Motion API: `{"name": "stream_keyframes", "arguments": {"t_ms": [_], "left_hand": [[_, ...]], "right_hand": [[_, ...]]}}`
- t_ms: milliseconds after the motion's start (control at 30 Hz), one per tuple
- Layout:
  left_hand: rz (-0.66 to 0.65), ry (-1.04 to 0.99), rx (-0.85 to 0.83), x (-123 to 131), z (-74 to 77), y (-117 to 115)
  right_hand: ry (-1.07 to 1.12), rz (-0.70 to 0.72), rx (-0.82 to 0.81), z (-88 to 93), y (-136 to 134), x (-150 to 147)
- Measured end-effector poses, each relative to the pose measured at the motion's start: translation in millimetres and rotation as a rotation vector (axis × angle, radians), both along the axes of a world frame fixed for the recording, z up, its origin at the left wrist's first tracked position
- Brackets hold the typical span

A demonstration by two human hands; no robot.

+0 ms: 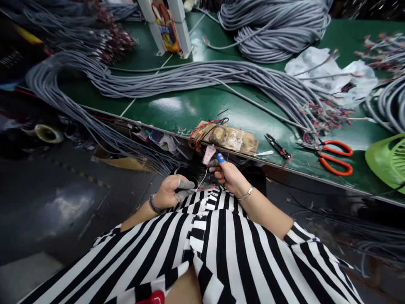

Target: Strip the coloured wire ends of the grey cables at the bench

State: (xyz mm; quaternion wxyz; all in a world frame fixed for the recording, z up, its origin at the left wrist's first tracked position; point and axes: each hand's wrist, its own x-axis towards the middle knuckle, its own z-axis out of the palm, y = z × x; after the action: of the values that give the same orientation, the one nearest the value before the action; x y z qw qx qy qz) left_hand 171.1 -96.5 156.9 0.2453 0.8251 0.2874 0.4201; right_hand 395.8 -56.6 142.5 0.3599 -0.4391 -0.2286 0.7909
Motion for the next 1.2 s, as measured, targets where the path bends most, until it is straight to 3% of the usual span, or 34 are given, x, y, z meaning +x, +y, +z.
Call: {"name": "stream_keyframes", "arguments": {"t_ms": [133,233,300,400,567,633,700,800,900,1067,1200], "left_hand": [[0.082,0.031,0.093,-6,-3.0,0],[0.035,0.099,0.093,-4,-3.6,4],[0.005,0.147,0.087,0,-3.4,7],[-0.013,0.168,0.107,4,-3.1,9],[-0.023,0.069,0.059,0,-0.5,8],[0.029,0.003,0.048,-3,1.4,8],[0.114,-0.048,0.044,-6,2.9,10],[0.247,-0.076,0.032,-4,3.5,16],[0.286,-0.082,0.037,2,2.2,26],[0.275,-0.089,0.077,10,-3.9,40],[0.244,-0.064,0.077,12,-9.9,45]], "right_hand": [[0.003,0.233,0.035,4.8,-7,9],[-0.005,0.475,0.101,12.9,-12,8],[-0.039,0.538,0.162,19.3,-14,2],[-0.088,0.446,0.218,24.8,-17,-8],[-0.155,-0.062,0.179,14.6,-7,0],[-0.140,-0.189,0.158,9.4,-1,8],[-0.098,-0.179,0.143,7.8,6,13],[-0.025,0.007,0.126,12.4,13,8],[-0.035,0.114,0.205,17.9,16,-4],[-0.246,-0.079,0.453,12.8,18,-19],[-0.079,-0.036,0.300,6.3,22,-24]]}}
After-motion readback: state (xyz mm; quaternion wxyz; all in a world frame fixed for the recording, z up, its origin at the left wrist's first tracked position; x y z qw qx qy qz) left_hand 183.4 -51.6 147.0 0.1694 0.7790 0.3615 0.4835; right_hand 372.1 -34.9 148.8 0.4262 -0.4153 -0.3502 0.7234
